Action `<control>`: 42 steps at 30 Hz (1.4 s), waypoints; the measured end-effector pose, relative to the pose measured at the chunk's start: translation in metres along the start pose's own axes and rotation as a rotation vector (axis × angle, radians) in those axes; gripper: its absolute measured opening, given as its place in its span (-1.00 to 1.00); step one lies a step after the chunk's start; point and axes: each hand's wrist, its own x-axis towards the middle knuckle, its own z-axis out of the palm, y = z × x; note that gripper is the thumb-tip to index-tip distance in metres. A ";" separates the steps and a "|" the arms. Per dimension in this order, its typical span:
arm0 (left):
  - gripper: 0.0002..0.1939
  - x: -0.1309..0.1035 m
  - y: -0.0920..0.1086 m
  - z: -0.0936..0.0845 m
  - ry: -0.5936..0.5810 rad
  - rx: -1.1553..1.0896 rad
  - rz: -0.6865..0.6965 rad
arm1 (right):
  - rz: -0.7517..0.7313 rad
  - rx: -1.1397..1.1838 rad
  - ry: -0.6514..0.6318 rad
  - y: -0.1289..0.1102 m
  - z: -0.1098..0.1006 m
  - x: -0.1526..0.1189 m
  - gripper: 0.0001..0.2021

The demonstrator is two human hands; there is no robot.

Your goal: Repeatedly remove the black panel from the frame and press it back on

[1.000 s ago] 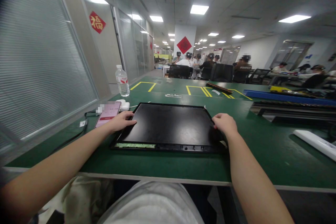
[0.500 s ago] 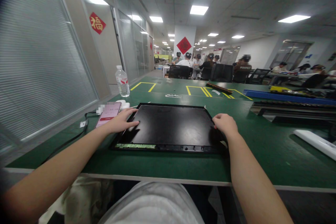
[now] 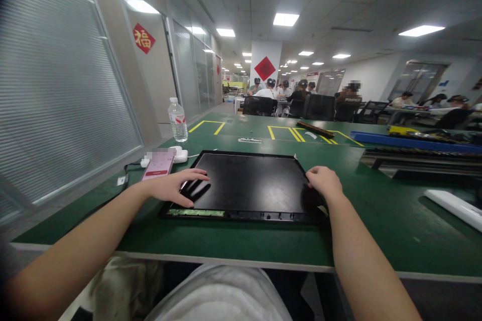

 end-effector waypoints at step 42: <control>-0.53 0.013 -0.009 0.002 0.305 0.069 -0.185 | 0.014 0.003 -0.005 0.001 -0.001 0.001 -0.74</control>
